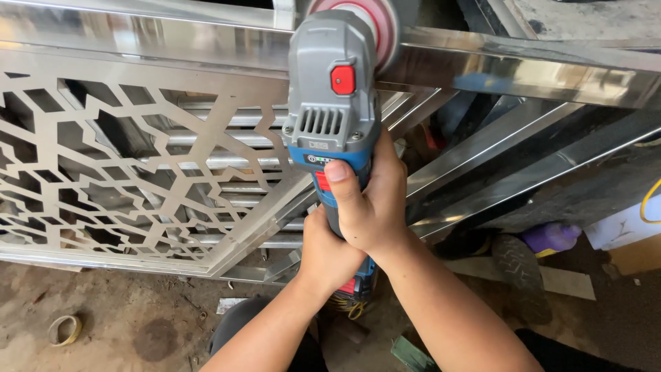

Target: Polishing the surface of a decorative metal gate using a handheld electric angle grinder.

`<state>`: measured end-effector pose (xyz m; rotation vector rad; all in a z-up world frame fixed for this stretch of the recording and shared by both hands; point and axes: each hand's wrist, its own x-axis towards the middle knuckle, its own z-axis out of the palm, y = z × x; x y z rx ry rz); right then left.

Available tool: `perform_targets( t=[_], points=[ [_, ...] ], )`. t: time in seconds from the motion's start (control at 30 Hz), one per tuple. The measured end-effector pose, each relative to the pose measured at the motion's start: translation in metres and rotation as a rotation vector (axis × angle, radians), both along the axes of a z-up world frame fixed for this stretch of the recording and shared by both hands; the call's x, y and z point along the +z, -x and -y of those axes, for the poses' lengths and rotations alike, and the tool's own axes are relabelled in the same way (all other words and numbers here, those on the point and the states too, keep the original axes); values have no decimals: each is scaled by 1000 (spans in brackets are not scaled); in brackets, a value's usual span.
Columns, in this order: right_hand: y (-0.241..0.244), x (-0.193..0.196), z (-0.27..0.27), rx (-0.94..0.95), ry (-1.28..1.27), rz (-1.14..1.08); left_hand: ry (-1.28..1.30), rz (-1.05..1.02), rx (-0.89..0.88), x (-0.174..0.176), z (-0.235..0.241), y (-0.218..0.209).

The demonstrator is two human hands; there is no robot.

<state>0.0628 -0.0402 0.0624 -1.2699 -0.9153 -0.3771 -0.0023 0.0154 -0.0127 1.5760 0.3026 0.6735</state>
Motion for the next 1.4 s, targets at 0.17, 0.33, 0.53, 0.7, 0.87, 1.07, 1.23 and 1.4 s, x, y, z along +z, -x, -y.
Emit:
perform_targets(
  t=[0.17,0.33,0.53,0.7,0.87,1.07,1.23,1.4],
  points=[
    [1,0,2,-19,-4,3,-7,-1,2,-4,1,-2],
    [0,-2,13,-66,-36,2,-40,26,-30,15,9,1],
    [-6,-11,24,-98,-109,14,-85,-10,-90,17,21,-4],
    [-9,-25,33,-131,-119,-2,-86,-116,-155,23,32,-10],
    [-11,-30,52,-143,-110,8,-103,-153,-204,19,45,-15],
    [-14,-32,60,-142,-103,20,-131,-197,-232,15,52,-18],
    [-12,-36,57,-128,-106,17,-100,-245,-229,10,50,-14],
    [-10,-38,48,-118,-114,13,-95,-266,-165,7,43,-9]
  ],
)
